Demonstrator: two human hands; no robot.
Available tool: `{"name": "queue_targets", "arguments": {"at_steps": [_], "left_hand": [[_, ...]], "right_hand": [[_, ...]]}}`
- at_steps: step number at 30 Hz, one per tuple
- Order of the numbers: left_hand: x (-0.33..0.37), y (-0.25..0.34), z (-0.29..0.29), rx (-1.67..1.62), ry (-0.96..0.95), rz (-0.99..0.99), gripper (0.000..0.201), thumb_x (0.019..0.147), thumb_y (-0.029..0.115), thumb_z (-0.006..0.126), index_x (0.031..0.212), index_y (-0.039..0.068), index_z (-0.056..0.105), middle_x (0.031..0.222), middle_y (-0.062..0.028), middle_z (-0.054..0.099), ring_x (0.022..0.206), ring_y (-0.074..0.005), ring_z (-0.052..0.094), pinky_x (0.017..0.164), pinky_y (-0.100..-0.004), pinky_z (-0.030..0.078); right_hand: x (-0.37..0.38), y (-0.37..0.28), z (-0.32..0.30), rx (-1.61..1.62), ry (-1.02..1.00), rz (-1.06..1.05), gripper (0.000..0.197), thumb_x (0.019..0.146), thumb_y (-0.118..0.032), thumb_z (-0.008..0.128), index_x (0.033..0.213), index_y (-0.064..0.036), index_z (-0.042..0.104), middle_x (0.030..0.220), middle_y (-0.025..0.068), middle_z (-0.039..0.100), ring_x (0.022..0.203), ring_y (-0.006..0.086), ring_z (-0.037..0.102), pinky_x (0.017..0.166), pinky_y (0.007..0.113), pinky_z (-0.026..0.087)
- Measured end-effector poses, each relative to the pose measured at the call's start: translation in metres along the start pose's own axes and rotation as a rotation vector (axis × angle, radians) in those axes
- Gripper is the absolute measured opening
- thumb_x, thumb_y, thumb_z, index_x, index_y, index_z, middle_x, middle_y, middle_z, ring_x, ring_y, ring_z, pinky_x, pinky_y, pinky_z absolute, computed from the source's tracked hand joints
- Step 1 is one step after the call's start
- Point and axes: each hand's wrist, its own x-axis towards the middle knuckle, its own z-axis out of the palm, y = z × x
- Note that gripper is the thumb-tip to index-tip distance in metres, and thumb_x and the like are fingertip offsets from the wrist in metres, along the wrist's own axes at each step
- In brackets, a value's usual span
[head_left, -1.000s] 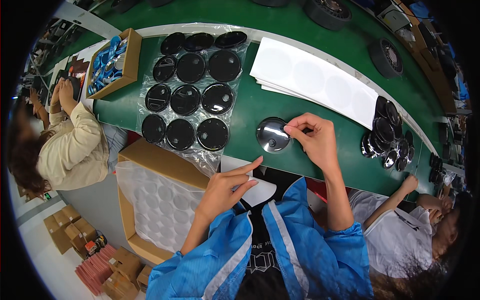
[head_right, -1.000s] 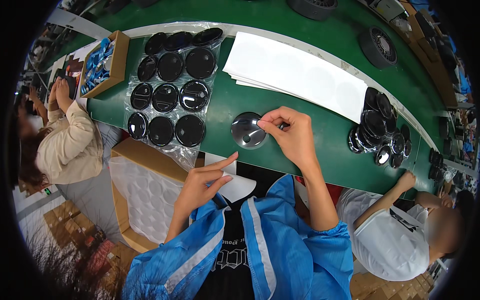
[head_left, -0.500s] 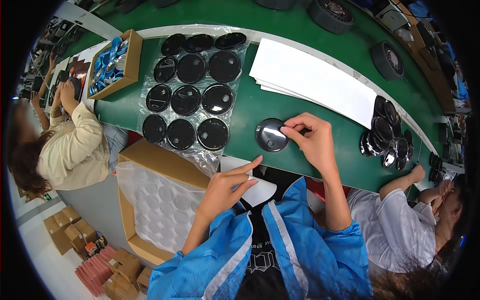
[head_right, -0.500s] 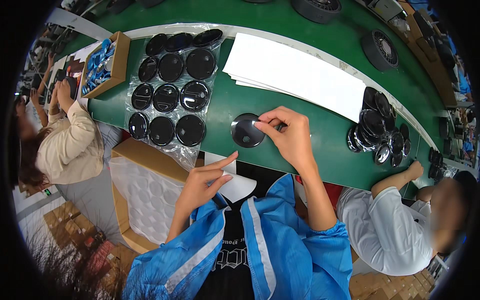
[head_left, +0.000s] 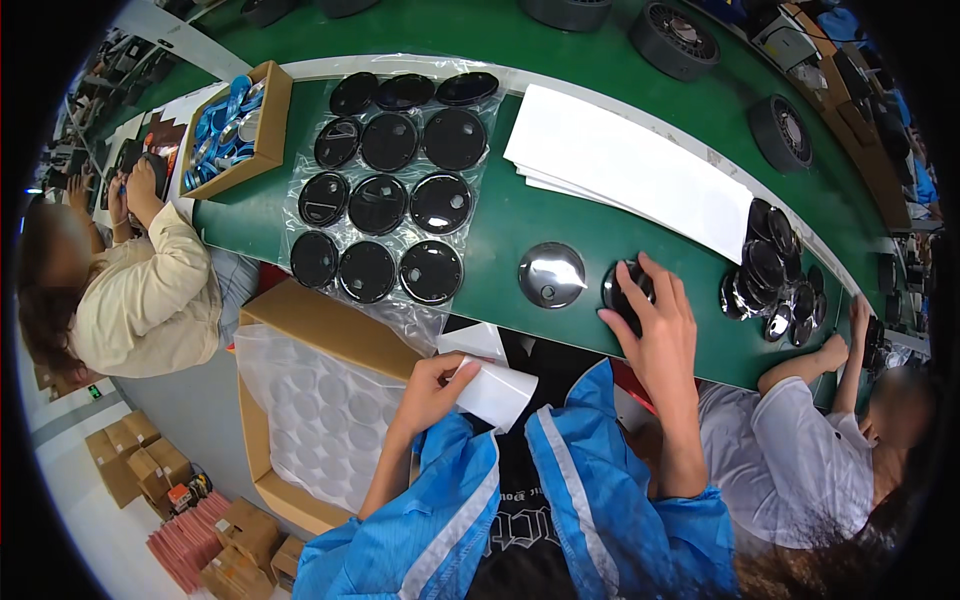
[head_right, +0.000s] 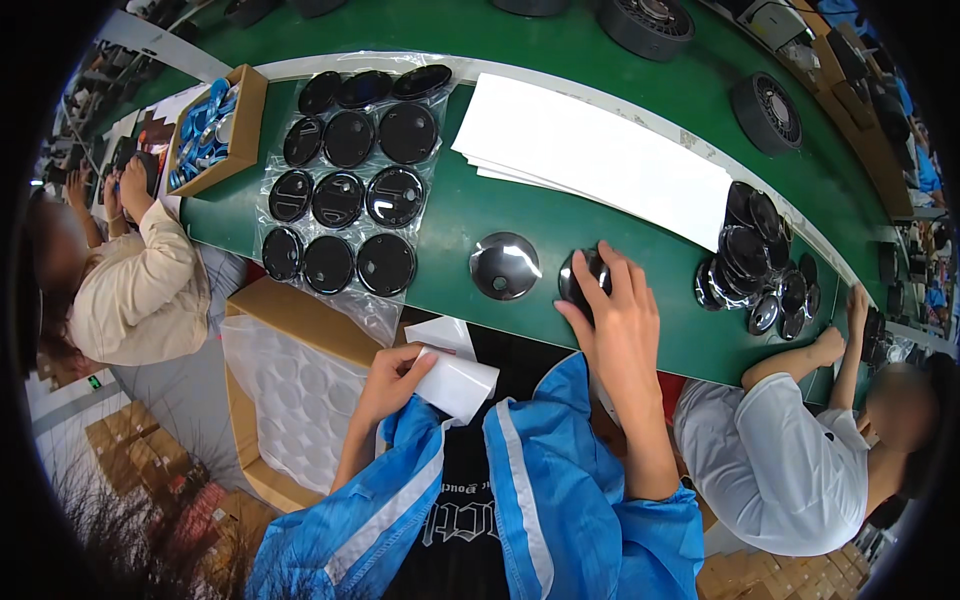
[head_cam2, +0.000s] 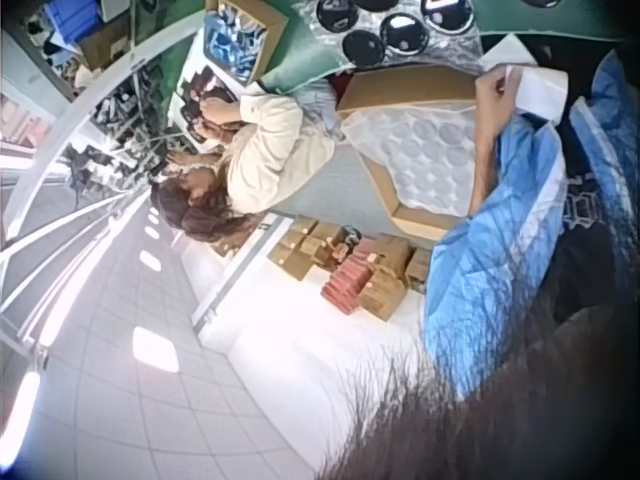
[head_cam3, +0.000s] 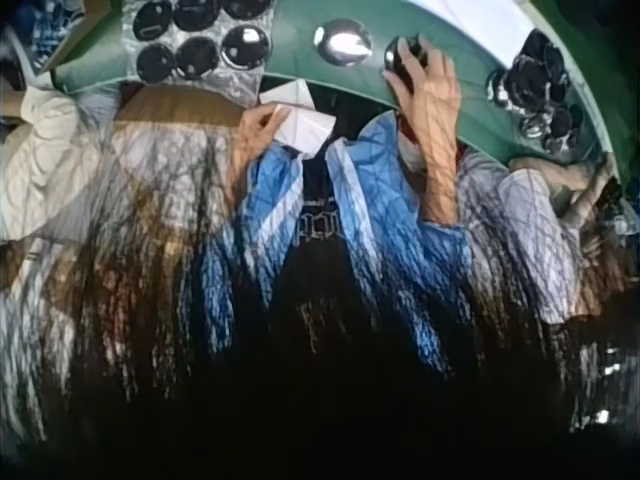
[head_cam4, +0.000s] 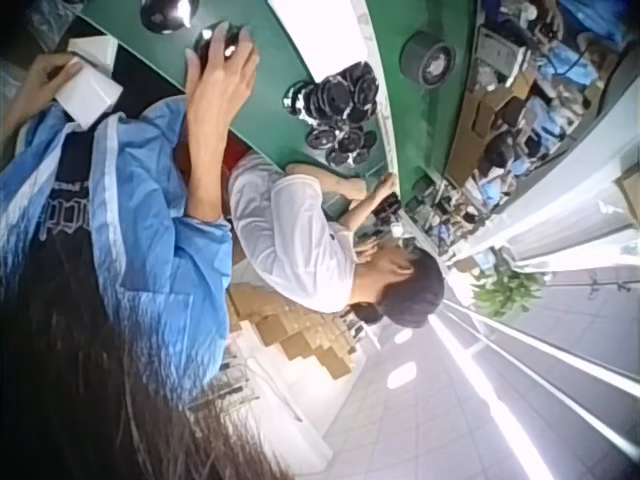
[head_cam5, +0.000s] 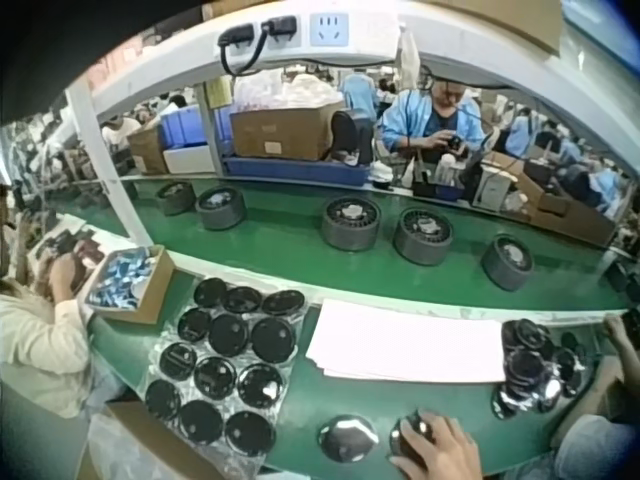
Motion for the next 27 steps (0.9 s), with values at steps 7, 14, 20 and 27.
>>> {"name": "queue_targets", "arguments": {"at_steps": [7, 14, 20, 27], "left_hand": [[0.014, -0.045, 0.000, -0.087, 0.116, -0.085, 0.027, 0.112, 0.025, 0.070, 0.112, -0.001, 0.079, 0.094, 0.0007, 0.077, 0.081, -0.0075, 0.067, 0.067, -0.0248, 0.052], [0.076, -0.155, -0.108, -0.171, 0.497, -0.191, 0.018, 0.105, 0.009, 0.068, 0.115, -0.004, 0.075, 0.104, -0.0071, 0.078, 0.087, -0.0145, 0.071, 0.074, -0.0312, 0.060], [0.148, -0.105, -0.164, -0.105, 1.056, 0.519, 0.035, 0.096, 0.001, 0.069, 0.130, -0.005, 0.072, 0.127, -0.0146, 0.077, 0.111, -0.0226, 0.072, 0.097, -0.0402, 0.060], [0.184, -0.266, -0.220, 0.573, 0.566, 0.404, 0.038, 0.102, 0.017, 0.074, 0.137, 0.002, 0.071, 0.127, -0.0139, 0.078, 0.117, -0.0311, 0.071, 0.104, -0.0502, 0.057]], "right_hand": [[0.029, -0.041, -0.005, 0.224, -0.016, -0.003, 0.063, 0.075, -0.014, 0.092, 0.135, -0.0058, 0.075, 0.138, 0.0157, 0.069, 0.120, 0.0383, 0.068, 0.098, 0.048, 0.060], [0.045, -0.062, 0.043, 0.101, -0.036, -0.139, 0.066, 0.076, -0.020, 0.091, 0.138, -0.0059, 0.072, 0.133, 0.0142, 0.064, 0.117, 0.0374, 0.064, 0.093, 0.048, 0.061], [0.030, -0.037, 0.033, 0.141, -0.127, -0.040, 0.069, 0.077, -0.022, 0.090, 0.140, -0.0062, 0.069, 0.130, 0.0148, 0.066, 0.116, 0.0383, 0.064, 0.099, 0.049, 0.059], [0.020, 0.059, -0.080, -0.059, 0.225, 0.286, 0.066, 0.080, -0.023, 0.086, 0.141, -0.0033, 0.068, 0.129, 0.0211, 0.071, 0.120, 0.0427, 0.066, 0.105, 0.049, 0.056]]}}
